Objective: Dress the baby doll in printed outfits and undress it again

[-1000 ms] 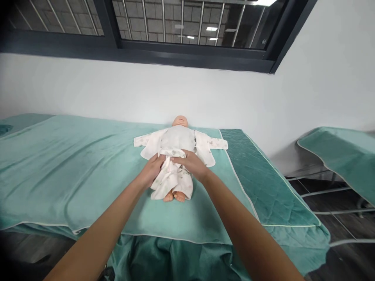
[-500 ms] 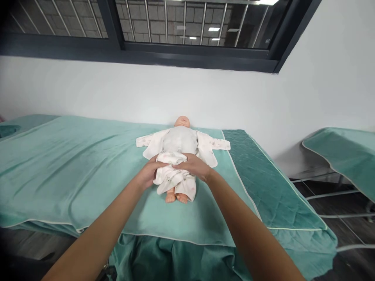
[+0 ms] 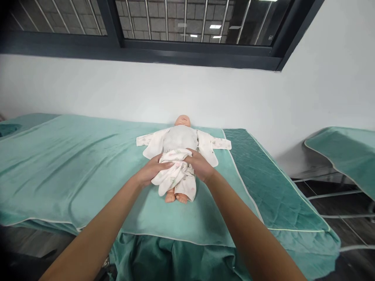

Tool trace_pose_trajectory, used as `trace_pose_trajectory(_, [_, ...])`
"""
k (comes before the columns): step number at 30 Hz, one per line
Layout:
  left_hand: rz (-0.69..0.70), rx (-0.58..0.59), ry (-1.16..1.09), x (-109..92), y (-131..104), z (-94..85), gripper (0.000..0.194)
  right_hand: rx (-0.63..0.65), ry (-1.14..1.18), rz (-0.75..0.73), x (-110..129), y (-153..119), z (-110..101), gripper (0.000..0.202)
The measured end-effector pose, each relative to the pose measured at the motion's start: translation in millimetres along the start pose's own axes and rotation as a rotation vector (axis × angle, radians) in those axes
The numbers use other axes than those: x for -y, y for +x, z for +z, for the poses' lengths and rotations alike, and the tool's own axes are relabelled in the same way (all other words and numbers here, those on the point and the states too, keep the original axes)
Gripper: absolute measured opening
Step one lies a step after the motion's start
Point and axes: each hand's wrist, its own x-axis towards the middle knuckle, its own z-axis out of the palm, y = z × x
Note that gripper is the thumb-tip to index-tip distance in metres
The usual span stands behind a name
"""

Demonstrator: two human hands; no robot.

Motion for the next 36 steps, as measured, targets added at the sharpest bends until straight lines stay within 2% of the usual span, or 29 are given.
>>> trace_pose_trajectory(3, [-0.031,-0.032,-0.021,1,2,-1.0,0.047,0.015,-0.043,0.004,1,-1,2,0.037])
trace_pose_trajectory(8, [0.024,-0.1,-0.181,10,5,-4.1,0.044,0.018,-0.155,0.019,0,-4,6,0.032])
trace_pose_trajectory(12, [0.036,-0.119,-0.221,14,3,-2.3,0.043,0.013,-0.157,0.019,-4,-6,5,0.03])
trace_pose_trajectory(20, [0.006,-0.127,-0.107,10,0,2.0,0.053,-0.009,-0.029,0.005,-6,-4,2,0.034])
trace_pose_trajectory(24, [-0.024,-0.058,0.006,2,-2,3.6,0.05,-0.042,0.035,0.01,-7,0,0,0.034])
trace_pose_trajectory(28, [-0.067,-0.01,0.118,-2,-3,1.3,0.048,-0.032,0.001,0.006,-6,-1,-3,0.033])
trace_pose_trajectory(31, [-0.065,-0.071,0.067,1,-1,0.1,0.046,0.006,-0.125,0.012,-1,-6,-2,0.035])
trace_pose_trajectory(36, [0.046,-0.162,-0.071,9,-2,5.2,0.042,0.245,-0.384,0.046,12,-12,4,0.04])
